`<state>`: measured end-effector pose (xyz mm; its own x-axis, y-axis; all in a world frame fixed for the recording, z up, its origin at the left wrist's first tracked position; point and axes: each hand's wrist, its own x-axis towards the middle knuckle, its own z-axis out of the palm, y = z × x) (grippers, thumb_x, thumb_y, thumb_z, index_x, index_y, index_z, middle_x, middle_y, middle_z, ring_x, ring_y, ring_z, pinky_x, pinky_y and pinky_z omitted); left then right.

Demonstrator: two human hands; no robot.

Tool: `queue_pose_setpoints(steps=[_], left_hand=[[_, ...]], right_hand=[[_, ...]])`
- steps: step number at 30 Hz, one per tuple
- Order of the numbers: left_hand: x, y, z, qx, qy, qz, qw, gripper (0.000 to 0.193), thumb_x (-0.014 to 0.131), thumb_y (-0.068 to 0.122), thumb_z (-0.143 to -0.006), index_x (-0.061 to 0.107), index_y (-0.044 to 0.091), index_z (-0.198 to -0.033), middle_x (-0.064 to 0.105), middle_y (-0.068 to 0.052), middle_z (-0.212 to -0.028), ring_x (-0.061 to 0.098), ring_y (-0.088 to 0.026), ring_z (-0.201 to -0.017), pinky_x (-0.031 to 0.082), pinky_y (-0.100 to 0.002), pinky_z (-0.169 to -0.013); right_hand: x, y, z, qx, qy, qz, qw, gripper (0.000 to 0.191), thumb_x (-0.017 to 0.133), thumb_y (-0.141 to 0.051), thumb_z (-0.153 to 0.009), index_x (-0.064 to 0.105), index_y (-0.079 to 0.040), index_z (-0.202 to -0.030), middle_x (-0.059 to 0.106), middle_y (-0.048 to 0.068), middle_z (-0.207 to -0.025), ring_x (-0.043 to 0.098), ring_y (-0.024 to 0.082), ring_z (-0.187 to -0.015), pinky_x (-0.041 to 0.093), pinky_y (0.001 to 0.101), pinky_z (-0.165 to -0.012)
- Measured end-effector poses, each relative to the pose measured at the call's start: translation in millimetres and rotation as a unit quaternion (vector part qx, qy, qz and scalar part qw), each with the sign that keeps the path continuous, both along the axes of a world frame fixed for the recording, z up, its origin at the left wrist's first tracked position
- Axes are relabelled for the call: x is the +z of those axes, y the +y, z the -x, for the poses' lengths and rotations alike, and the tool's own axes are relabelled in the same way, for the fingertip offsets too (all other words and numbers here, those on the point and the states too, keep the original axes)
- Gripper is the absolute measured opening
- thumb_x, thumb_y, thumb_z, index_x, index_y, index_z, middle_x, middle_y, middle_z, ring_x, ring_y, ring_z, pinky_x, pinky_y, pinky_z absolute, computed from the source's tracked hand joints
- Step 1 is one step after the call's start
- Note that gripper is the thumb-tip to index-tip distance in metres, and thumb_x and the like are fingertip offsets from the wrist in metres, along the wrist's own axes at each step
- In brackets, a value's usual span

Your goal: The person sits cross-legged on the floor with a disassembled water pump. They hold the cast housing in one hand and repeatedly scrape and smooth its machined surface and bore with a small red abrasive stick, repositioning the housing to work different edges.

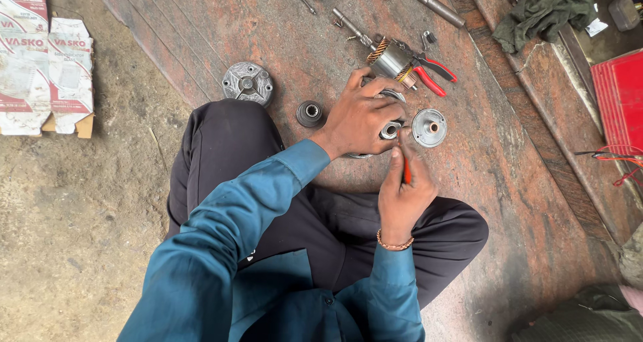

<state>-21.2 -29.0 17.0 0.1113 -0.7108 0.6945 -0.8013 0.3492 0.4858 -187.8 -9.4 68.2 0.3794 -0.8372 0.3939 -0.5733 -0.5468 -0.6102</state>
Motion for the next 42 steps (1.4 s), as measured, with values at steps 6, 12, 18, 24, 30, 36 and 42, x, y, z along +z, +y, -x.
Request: queue_pose_setpoints(steps=[6,12,18,24,30,36,42], left_hand=[[-0.7,0.5,0.8,0.005,-0.014,-0.007,1.000,0.024,0.080,0.033,-0.075,0.073,0.015,-0.089,0.077,0.002,-0.101,0.057,-0.017,-0.127,0.030,-0.057,-0.115],[0.2,0.5,0.2,0.010,0.000,0.021,1.000,0.026,0.082,0.036,-0.081,0.070,0.014,-0.088,0.077,0.000,-0.102,0.056,-0.018,-0.127,0.030,-0.057,-0.115],[0.4,1.9,1.3,0.003,-0.004,0.009,1.000,0.026,0.081,0.033,-0.078,0.074,0.014,-0.093,0.077,0.002,-0.098,0.057,-0.019,-0.127,0.031,-0.057,-0.115],[-1.1,-0.2,1.6,0.006,0.001,0.014,1.000,0.026,0.083,0.037,-0.083,0.071,0.014,-0.087,0.077,0.001,-0.098,0.057,-0.020,-0.125,0.031,-0.057,-0.115],[-3.9,1.4,4.7,0.015,-0.003,0.030,0.999,0.025,0.084,0.035,-0.083,0.071,0.014,-0.091,0.077,0.001,-0.102,0.056,-0.018,-0.128,0.031,-0.058,-0.116],[-0.2,2.5,1.7,0.002,-0.011,0.021,1.000,0.025,0.082,0.029,-0.070,0.070,0.015,-0.086,0.077,0.001,-0.099,0.058,-0.020,-0.126,0.033,-0.059,-0.111],[0.4,3.1,2.1,-0.009,0.005,0.032,0.999,0.025,0.083,0.029,-0.074,0.072,0.015,-0.091,0.076,0.002,-0.100,0.058,-0.020,-0.127,0.034,-0.057,-0.112]], right_hand=[[1.0,-2.7,-4.2,0.025,-0.034,0.011,0.999,0.028,0.064,-0.005,-0.104,0.071,-0.001,-0.131,0.076,0.015,-0.119,0.077,0.026,-0.107,0.057,0.0371,-0.091],[-3.5,-1.4,-5.4,0.039,-0.035,0.051,0.997,0.028,0.062,-0.003,-0.106,0.069,0.000,-0.132,0.074,0.016,-0.125,0.075,0.027,-0.115,0.057,0.0375,-0.097],[-10.4,-0.9,-2.7,0.005,-0.018,0.036,0.999,0.029,0.065,-0.002,-0.103,0.070,-0.001,-0.132,0.076,0.015,-0.121,0.075,0.025,-0.096,0.056,0.0365,-0.086],[-16.2,2.4,1.2,-0.011,-0.018,0.028,0.999,0.032,0.066,-0.002,-0.101,0.071,-0.003,-0.133,0.077,0.012,-0.109,0.067,0.023,-0.079,0.054,0.0346,-0.077],[-19.6,-1.9,-1.0,0.018,-0.060,0.033,0.997,0.032,0.065,-0.002,-0.103,0.069,-0.001,-0.135,0.076,0.015,-0.113,0.064,0.022,-0.079,0.052,0.0349,-0.077],[-22.9,-4.5,-0.4,0.017,-0.021,0.072,0.997,0.032,0.066,-0.003,-0.104,0.070,-0.001,-0.136,0.072,0.014,-0.101,0.065,0.024,-0.082,0.050,0.0388,-0.078],[-26.2,-1.8,2.9,-0.024,-0.015,0.022,0.999,0.029,0.068,-0.003,-0.102,0.073,-0.002,-0.131,0.073,0.015,-0.094,0.062,0.023,-0.073,0.048,0.0372,-0.071]])
